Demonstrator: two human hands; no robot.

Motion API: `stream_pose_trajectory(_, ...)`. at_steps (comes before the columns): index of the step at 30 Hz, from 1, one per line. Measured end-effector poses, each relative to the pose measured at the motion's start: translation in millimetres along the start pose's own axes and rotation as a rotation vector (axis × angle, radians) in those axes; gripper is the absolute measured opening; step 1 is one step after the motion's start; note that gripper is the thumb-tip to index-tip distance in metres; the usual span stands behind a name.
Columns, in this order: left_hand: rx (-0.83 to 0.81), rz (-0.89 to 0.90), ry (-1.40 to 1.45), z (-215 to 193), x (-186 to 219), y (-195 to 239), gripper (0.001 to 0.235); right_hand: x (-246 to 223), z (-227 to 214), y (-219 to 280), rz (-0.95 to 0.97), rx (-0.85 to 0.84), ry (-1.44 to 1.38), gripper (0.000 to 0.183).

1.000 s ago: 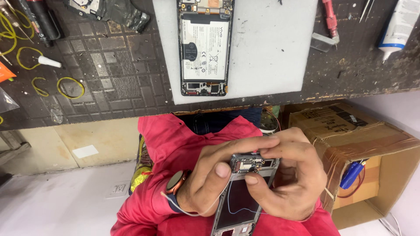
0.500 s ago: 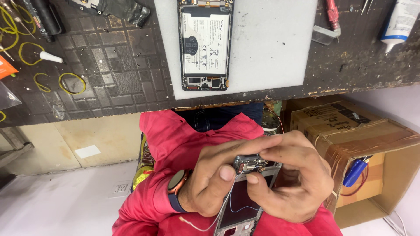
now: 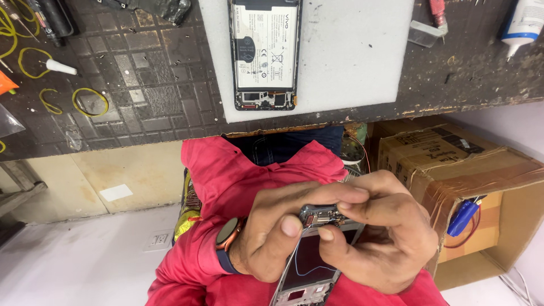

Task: The person repairs a disassembled smartphone by connecting internal ribbon cables and adjusting components using tweezers. The person works on the motherboard and display assembly, ensuring connections are properly seated.

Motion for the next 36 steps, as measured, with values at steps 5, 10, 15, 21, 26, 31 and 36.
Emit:
stream_pose_trajectory(5,-0.011,-0.004,-0.076,-11.8,9.3,-8.3,0.071,2.5,3.5,-0.2,0.066,0.017,-0.019,0.036)
stream_pose_trajectory(10,0.154,-0.050,-0.082,-15.4,17.8,-6.1,0.035,0.4,3.2,-3.5,0.063,0.016,0.050,0.038)
stream_pose_trajectory(15,0.227,-0.160,-0.100,-16.4,11.0,-3.5,0.030,-5.3,4.2,-6.4,0.068,-0.005,0.016,0.038)
stream_pose_trajectory(21,0.223,-0.092,-0.158,-18.2,13.0,1.5,0.029,-8.0,-8.9,-14.2,0.154,-0.089,-0.048,0.026)
stream_pose_trajectory(26,0.199,-0.096,-0.152,-15.7,11.0,4.1,0.032,-5.0,-18.8,-18.1,0.151,-0.136,0.055,0.020)
stream_pose_trajectory(31,0.209,-0.063,-0.135,-12.9,12.4,4.8,0.031,-3.8,-19.0,-24.9,0.191,-0.192,0.035,0.023)
stream_pose_trajectory(36,0.213,-0.035,-0.203,-13.8,12.6,3.2,0.031,-2.9,-16.6,-35.6,0.201,-0.255,0.114,0.025)
Point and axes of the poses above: each hand's wrist, its own y-axis away from the middle knuckle, its own z-axis out of the palm, x = y × z, the point moved 6 cm from there along -y, towards the middle knuckle, and after that the axes turned 15 degrees about x, right-handed, at the moved point
